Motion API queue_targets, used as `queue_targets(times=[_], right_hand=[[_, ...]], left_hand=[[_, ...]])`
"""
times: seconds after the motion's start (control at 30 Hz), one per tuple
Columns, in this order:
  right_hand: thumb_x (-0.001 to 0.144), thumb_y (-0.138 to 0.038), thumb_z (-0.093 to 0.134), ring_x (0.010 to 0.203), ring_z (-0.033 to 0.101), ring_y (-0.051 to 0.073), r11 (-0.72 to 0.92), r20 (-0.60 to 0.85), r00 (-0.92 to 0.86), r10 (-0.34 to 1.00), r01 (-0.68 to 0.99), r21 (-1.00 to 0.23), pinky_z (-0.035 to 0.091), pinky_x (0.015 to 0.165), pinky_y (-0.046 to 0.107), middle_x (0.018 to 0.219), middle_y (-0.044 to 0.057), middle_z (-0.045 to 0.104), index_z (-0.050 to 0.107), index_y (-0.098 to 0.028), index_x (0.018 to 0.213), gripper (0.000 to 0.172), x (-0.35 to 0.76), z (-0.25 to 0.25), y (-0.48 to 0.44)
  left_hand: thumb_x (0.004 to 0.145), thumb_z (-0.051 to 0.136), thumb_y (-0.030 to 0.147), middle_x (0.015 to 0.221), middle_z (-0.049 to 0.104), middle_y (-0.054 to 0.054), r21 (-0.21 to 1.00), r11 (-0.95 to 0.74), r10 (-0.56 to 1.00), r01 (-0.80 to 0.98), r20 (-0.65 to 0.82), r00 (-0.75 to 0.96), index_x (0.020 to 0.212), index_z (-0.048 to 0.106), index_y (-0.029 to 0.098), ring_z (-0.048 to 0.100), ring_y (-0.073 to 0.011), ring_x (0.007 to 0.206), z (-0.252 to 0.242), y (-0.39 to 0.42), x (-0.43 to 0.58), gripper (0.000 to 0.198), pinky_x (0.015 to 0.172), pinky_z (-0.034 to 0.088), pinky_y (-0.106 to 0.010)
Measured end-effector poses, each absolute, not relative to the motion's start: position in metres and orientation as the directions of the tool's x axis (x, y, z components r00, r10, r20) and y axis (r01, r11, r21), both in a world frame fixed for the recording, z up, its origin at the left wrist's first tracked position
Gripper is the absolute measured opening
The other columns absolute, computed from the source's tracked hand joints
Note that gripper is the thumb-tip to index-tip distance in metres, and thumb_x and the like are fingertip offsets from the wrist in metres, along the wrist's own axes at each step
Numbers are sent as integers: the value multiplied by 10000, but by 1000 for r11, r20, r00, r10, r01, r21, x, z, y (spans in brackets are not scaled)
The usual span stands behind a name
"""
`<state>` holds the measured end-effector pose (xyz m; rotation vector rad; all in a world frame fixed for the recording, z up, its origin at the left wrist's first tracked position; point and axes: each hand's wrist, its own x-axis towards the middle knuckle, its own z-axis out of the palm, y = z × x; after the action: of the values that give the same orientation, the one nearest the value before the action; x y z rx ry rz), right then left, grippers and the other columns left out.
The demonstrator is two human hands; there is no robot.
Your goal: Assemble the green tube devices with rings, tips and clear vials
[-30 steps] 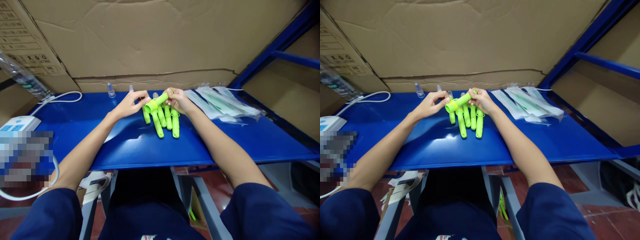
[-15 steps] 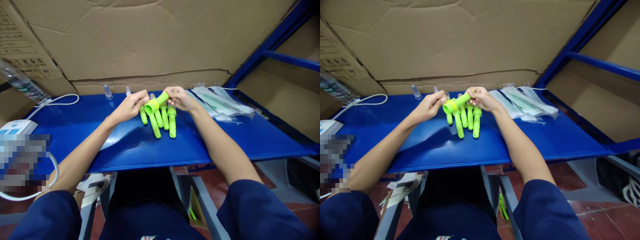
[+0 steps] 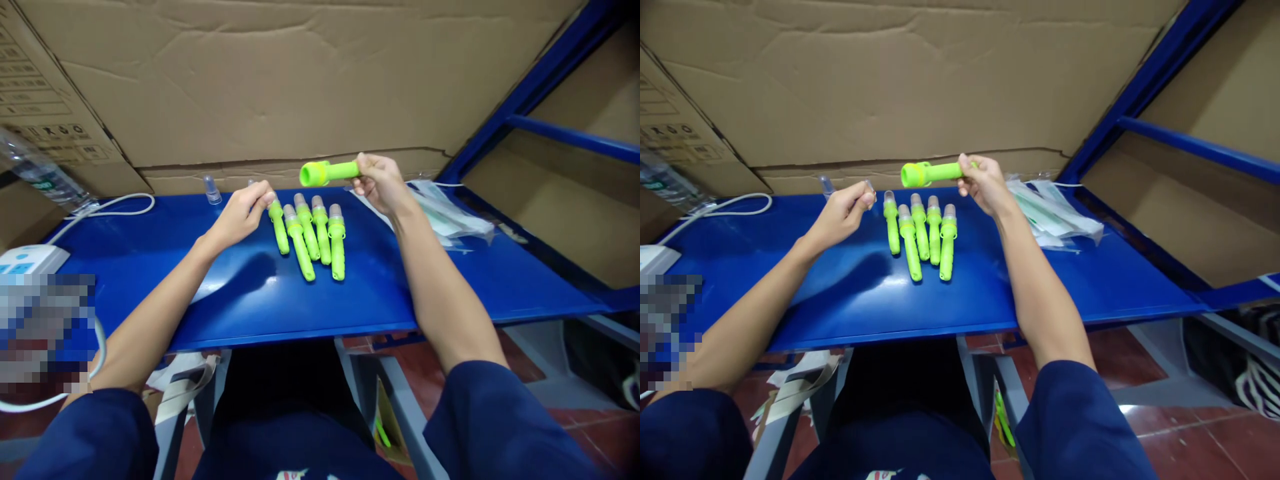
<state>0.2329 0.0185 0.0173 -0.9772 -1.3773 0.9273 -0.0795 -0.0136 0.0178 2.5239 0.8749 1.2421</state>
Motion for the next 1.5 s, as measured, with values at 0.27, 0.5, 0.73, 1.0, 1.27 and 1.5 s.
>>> queue_targets(times=[0.27, 0.5, 0.73, 1.0, 1.27, 1.5], right_hand=[[666, -741, 874, 652, 604, 147, 379, 374, -117, 920, 24, -925, 653, 641, 338, 734, -1, 596, 595, -253, 825, 584, 178, 4, 2], [600, -715, 920, 688, 644, 157, 326, 326, -85, 942, -7, -945, 688, 734, 368, 758, -1, 632, 629, -243, 823, 598, 166, -5, 2], [643, -736, 887, 762, 712, 185, 335, 337, -41, 940, -56, -941, 701, 771, 362, 769, 10, 652, 615, -248, 858, 599, 157, -12, -1], [605, -750, 891, 735, 739, 167, 213, 218, -55, 974, -91, -973, 702, 784, 326, 792, 41, 738, 597, -228, 800, 630, 138, -20, -15], [643, -711, 902, 700, 727, 198, 313, 310, -67, 948, 44, -949, 675, 693, 368, 779, 45, 720, 592, -234, 863, 610, 156, -17, -3], [782, -551, 860, 924, 706, 247, 454, 618, 280, 734, 474, -754, 590, 847, 390, 920, 61, 694, 537, -252, 999, 491, 224, -18, 30]], left_hand=[[843, 735, 697, 1310, 735, -138, 680, -655, 755, 330, 571, 322, 1359, 644, 206, 743, -279, 1129, -12, -9, -62, 718, 935, 624, -381], [729, 881, 584, 1256, 786, -120, 749, -601, 798, 278, 578, 171, 1247, 765, 183, 758, -313, 1158, -18, -4, -66, 665, 1048, 623, -484], [721, 916, 507, 1237, 794, -106, 769, -583, 796, 263, 605, -4, 1264, 753, 190, 773, -314, 1136, -22, 3, -68, 649, 1015, 656, -490], [637, 936, 580, 1219, 795, -146, 845, -519, 845, 128, 530, -73, 1175, 774, 124, 782, -325, 1112, -32, 25, -87, 724, 1037, 645, -496], [746, 820, 694, 968, 811, -164, 895, -422, 906, 145, 420, 43, 1027, 752, 89, 811, -253, 867, -27, 32, -104, 670, 831, 692, -391], [844, 762, 337, 766, 768, -93, 736, -370, 908, 567, 414, 54, 969, 770, 144, 711, -205, 699, -28, 38, -122, 230, 793, 607, -369]])
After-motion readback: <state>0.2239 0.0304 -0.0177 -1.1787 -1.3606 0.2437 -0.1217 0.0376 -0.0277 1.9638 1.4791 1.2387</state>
